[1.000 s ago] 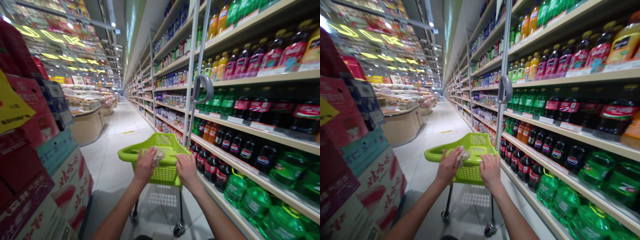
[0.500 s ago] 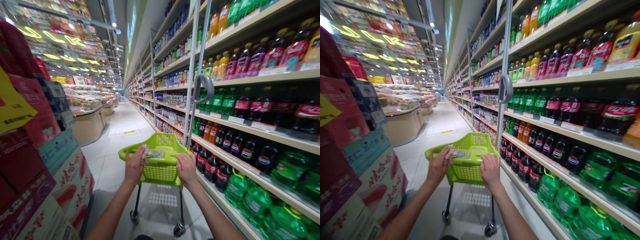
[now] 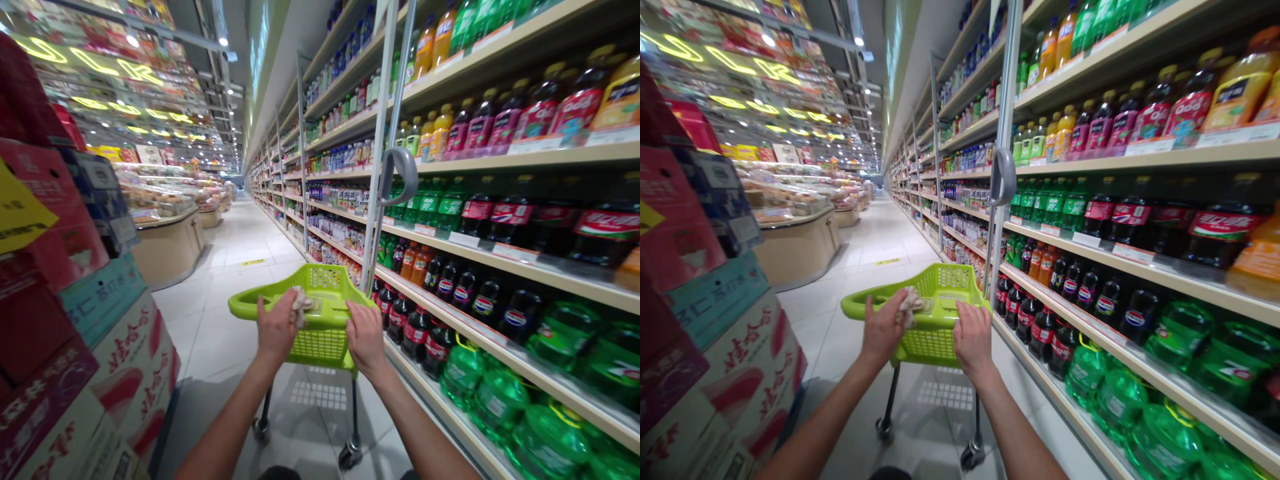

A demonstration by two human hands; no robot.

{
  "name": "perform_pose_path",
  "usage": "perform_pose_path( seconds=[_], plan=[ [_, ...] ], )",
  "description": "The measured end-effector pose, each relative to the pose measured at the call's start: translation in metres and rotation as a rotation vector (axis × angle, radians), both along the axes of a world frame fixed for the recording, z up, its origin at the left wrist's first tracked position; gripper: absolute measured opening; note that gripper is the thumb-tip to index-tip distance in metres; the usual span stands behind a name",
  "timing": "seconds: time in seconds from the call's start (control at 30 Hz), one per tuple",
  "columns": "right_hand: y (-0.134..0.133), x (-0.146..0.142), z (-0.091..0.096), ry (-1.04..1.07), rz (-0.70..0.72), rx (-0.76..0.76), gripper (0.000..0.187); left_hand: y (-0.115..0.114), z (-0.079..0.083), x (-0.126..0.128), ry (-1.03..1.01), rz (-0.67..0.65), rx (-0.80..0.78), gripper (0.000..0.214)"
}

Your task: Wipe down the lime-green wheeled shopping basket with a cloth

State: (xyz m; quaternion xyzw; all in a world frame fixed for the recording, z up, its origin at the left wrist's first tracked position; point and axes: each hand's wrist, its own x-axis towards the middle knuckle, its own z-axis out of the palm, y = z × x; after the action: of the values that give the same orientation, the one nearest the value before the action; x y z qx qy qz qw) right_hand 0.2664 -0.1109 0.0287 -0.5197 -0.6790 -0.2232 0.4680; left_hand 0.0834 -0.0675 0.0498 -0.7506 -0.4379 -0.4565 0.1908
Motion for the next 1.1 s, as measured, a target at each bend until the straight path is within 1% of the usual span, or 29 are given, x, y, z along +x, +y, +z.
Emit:
perform_pose_path(
  seconds=[0.03, 0.07, 0.1, 0.13, 0.23, 0.27, 0.3, 0.33, 0.4, 0.47, 0.5, 0.53, 0.57, 0.67, 0.73, 0.77, 0.8, 0.87, 0.93, 1.0, 1.03, 1.1],
  plan=[
    [0.0, -0.001, 0.0, 0.004, -0.002, 0.004, 0.034, 0.003, 0.002, -0.006, -0.049, 0.068, -0.026, 0.033],
    [0.0, -0.003, 0.0, 0.012, -0.005, 0.007, 0.035, 0.003, 0.003, -0.008, -0.079, 0.107, -0.046, 0.033],
    [0.0, -0.004, 0.0, 0.021, -0.007, 0.01, 0.036, 0.002, 0.003, -0.005, -0.081, 0.105, -0.057, 0.033],
    [0.0, -0.006, -0.001, 0.03, -0.005, 0.012, 0.038, -0.001, 0.002, 0.003, -0.051, 0.063, -0.058, 0.033],
    [0.001, -0.008, -0.004, 0.037, 0.02, 0.015, 0.041, -0.013, -0.003, 0.036, 0.096, -0.139, -0.019, 0.034],
    [0.0, -0.008, -0.005, 0.039, 0.032, 0.018, 0.042, -0.016, -0.004, 0.042, 0.125, -0.178, -0.004, 0.034],
    [0.0, -0.008, -0.005, 0.042, 0.045, 0.021, 0.044, -0.017, -0.004, 0.043, 0.131, -0.189, 0.004, 0.034],
    [-0.001, -0.007, -0.006, 0.048, 0.06, 0.025, 0.045, -0.016, -0.004, 0.039, 0.114, -0.169, 0.004, 0.034],
    [-0.003, -0.007, -0.005, 0.079, 0.093, 0.029, 0.047, -0.009, -0.001, 0.022, 0.02, -0.054, -0.032, 0.035],
    [-0.006, -0.008, -0.001, 0.163, 0.128, 0.022, 0.048, -0.001, 0.004, 0.007, -0.087, 0.076, -0.098, 0.036],
    [-0.007, -0.009, 0.001, 0.227, 0.147, 0.016, 0.048, 0.001, 0.006, 0.005, -0.116, 0.106, -0.125, 0.036],
    [-0.008, -0.01, 0.004, 0.302, 0.163, 0.012, 0.048, 0.002, 0.006, 0.01, -0.119, 0.098, -0.139, 0.036],
    [-0.01, -0.01, 0.007, 0.381, 0.176, 0.014, 0.047, 0.0, 0.006, 0.02, -0.091, 0.052, -0.142, 0.037],
    [-0.01, -0.008, 0.013, 0.581, 0.18, 0.046, 0.046, -0.014, -0.001, 0.067, 0.064, -0.164, -0.103, 0.036],
    [-0.009, -0.003, 0.012, 0.646, 0.169, 0.052, 0.046, -0.023, -0.006, 0.09, 0.117, -0.234, -0.073, 0.034],
    [-0.008, -0.001, 0.011, 0.652, 0.17, 0.048, 0.046, -0.026, -0.008, 0.094, 0.13, -0.253, -0.053, 0.033],
    [-0.007, 0.002, 0.009, 0.646, 0.176, 0.04, 0.046, -0.026, -0.01, 0.092, 0.137, -0.264, -0.029, 0.033],
    [-0.006, 0.007, 0.004, 0.631, 0.184, 0.03, 0.047, -0.022, -0.011, 0.074, 0.131, -0.256, 0.017, 0.033],
    [-0.005, 0.011, -0.001, 0.643, 0.184, 0.015, 0.046, -0.014, -0.01, 0.05, 0.076, -0.181, 0.034, 0.035],
    [-0.004, 0.013, -0.004, 0.663, 0.182, -0.002, 0.046, -0.007, -0.006, 0.037, 0.007, -0.088, 0.007, 0.036],
    [-0.004, 0.013, -0.005, 0.669, 0.186, -0.004, 0.045, -0.006, -0.005, 0.038, -0.005, -0.072, -0.015, 0.036],
    [-0.005, 0.013, -0.005, 0.678, 0.201, -0.003, 0.045, -0.007, -0.003, 0.055, 0.037, -0.122, -0.062, 0.035]
  ],
)
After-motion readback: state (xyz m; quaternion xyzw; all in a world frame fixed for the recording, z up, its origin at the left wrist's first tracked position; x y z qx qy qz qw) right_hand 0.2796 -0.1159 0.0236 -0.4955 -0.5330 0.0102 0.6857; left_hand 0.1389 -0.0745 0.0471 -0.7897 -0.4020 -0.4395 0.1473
